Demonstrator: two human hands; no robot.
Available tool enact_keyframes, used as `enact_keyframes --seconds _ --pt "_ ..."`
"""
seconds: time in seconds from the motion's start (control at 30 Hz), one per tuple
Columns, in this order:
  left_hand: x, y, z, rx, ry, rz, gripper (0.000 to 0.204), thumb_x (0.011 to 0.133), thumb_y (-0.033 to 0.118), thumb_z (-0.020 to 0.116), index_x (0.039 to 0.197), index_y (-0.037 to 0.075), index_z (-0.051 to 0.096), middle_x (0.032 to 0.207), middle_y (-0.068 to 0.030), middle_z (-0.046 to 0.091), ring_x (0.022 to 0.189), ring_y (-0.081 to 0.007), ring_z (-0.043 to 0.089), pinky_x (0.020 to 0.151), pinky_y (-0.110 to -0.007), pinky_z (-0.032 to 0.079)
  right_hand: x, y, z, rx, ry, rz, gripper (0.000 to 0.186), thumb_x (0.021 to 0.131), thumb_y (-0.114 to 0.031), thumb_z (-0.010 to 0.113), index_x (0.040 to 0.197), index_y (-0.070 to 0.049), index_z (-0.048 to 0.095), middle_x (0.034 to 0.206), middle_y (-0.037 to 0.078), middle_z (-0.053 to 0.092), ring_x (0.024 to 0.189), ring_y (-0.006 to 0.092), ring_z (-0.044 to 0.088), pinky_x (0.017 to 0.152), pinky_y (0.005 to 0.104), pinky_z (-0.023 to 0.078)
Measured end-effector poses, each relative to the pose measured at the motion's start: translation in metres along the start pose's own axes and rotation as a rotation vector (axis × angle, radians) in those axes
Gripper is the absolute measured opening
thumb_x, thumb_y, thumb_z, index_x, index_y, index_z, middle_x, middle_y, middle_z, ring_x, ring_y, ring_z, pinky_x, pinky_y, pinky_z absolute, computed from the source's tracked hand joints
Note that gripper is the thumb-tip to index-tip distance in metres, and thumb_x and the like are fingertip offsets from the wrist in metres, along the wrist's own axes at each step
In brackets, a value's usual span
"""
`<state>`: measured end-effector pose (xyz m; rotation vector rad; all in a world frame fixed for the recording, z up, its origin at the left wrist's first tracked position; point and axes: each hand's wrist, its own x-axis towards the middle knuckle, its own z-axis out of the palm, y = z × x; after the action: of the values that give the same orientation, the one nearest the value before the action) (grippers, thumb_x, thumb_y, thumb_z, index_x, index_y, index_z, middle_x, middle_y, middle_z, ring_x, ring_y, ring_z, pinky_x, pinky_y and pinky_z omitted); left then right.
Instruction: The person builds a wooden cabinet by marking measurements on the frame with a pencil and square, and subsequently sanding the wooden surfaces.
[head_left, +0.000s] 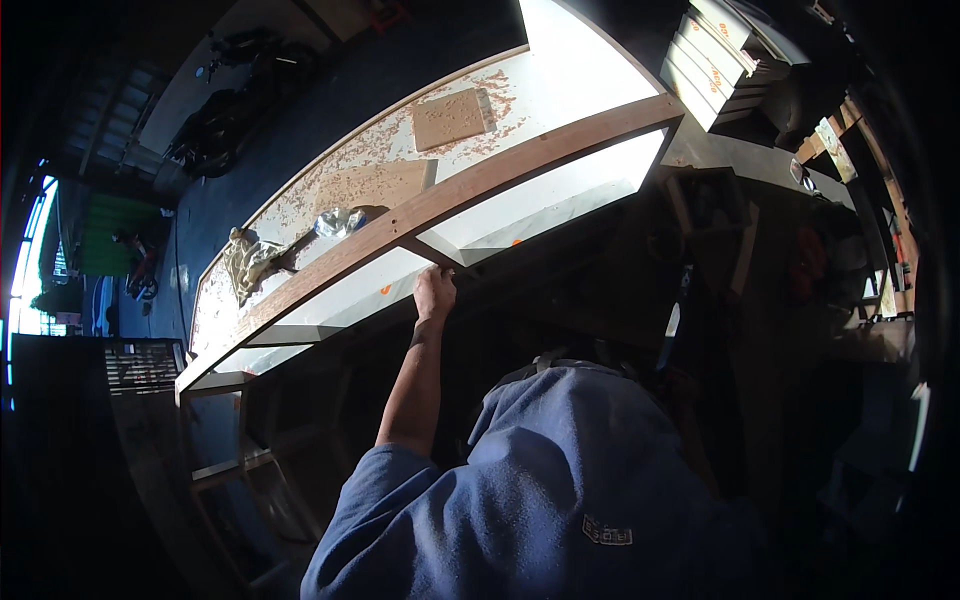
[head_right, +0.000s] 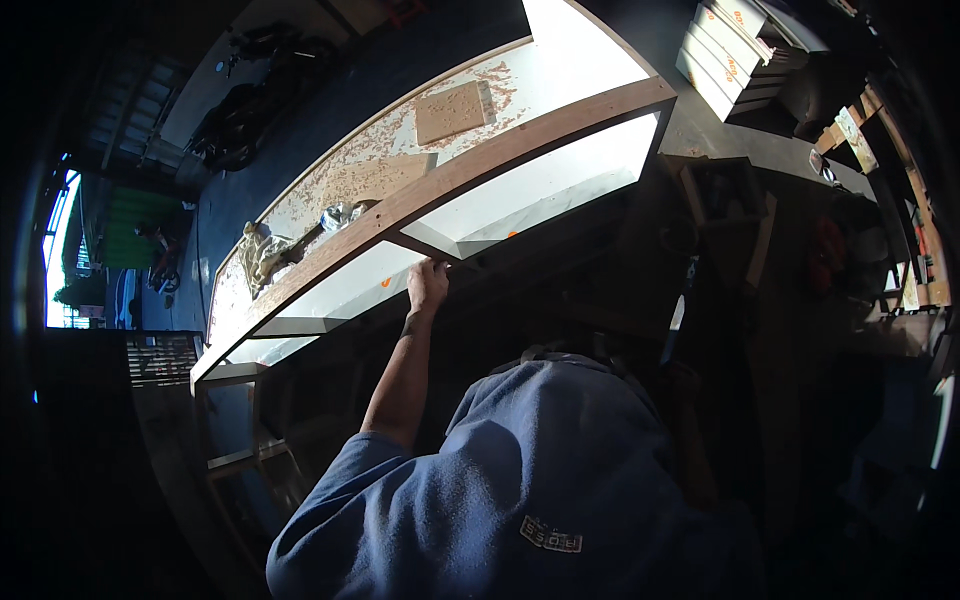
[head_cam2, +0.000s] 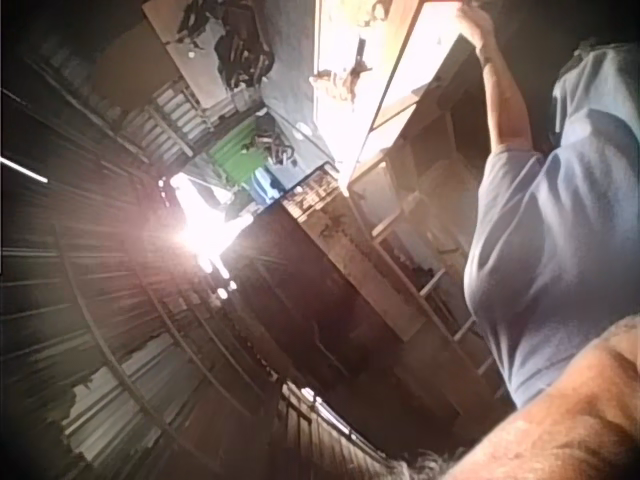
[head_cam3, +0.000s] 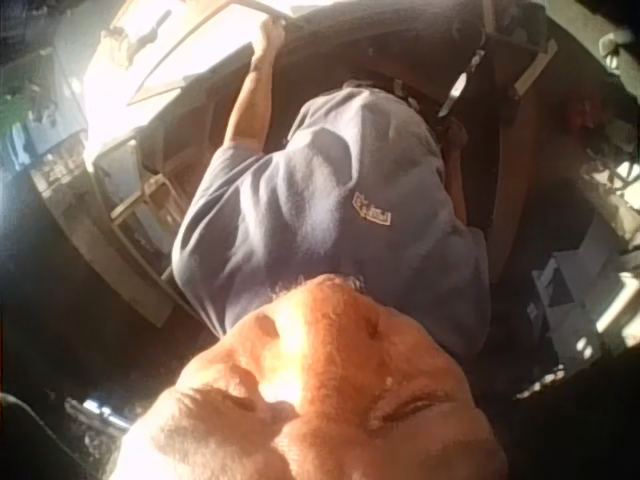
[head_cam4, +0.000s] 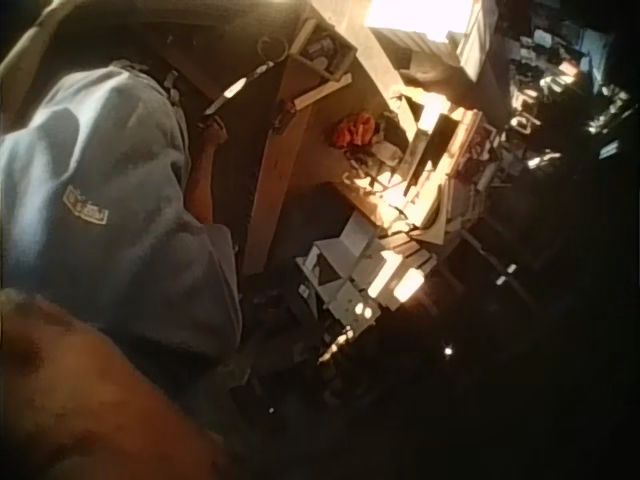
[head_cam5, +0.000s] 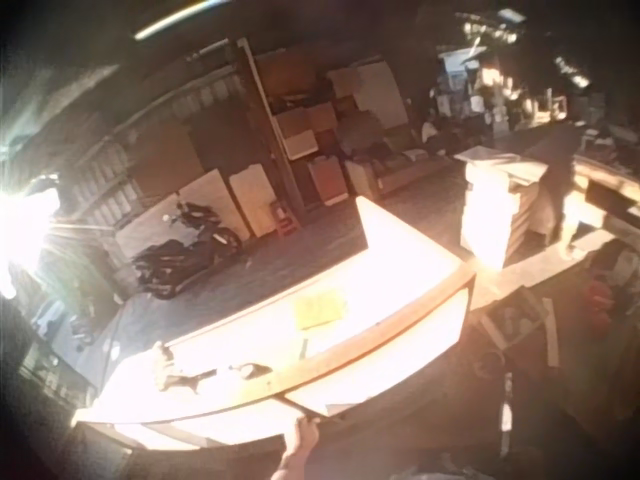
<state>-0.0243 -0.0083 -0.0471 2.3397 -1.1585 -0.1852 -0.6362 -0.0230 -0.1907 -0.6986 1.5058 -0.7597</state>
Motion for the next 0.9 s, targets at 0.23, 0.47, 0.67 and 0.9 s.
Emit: enact_keyframes --seconds 0.23,0.47,0.67,0.9 --pt "-0.042 0.028 0.005 0.11 -0.696 -0.231 0.042 0.087 0.047 0.069 0.086 0.006 0.077 0.087 -0.0178 0.073 0.09 -0.0359 0.071 0.085 -0.046 0.055 0.004 0.045 -0.061 -0.565 -0.067 -0.434 0.027 0.087 -0.014 0.07 0.113 -0.005 0.072 0.099 0.006 0.074 0.091 0.0157 0.071 0.082 0.0321 0.06" --pt "-0.026 0.02 -0.008 -0.312 0.076 -0.212 0.037 0.088 0.041 0.077 0.084 0.004 0.073 0.068 -0.0058 0.07 0.062 -0.0162 0.068 0.062 -0.033 0.053 -0.001 0.043 -0.046 -1.013 -0.152 -0.728 0.022 0.088 -0.017 0.069 0.107 -0.007 0.074 0.102 0.006 0.075 0.097 0.0156 0.072 0.085 0.0307 0.059" --pt "0.0 0.144 -0.054 -0.281 0.299 -0.148 0.037 0.092 0.036 0.071 0.074 0.004 0.069 0.066 -0.0133 0.068 0.065 -0.0298 0.067 0.065 -0.04 0.051 0.04 0.089 -0.097 -0.706 -0.038 -0.259 0.021 0.087 -0.018 0.069 0.104 -0.007 0.075 0.104 0.006 0.075 0.096 0.016 0.072 0.082 0.0329 0.06" --pt "-0.004 0.123 -0.057 -0.052 0.484 0.024 0.04 0.095 0.031 0.061 0.068 0.002 0.063 0.069 -0.0215 0.065 0.069 -0.0424 0.065 0.066 -0.05 0.049 0.024 0.086 -0.056 -0.148 -0.177 -0.108 0.021 0.09 -0.023 0.066 0.104 -0.01 0.076 0.097 0.003 0.076 0.089 0.0166 0.073 0.078 0.0319 0.059"
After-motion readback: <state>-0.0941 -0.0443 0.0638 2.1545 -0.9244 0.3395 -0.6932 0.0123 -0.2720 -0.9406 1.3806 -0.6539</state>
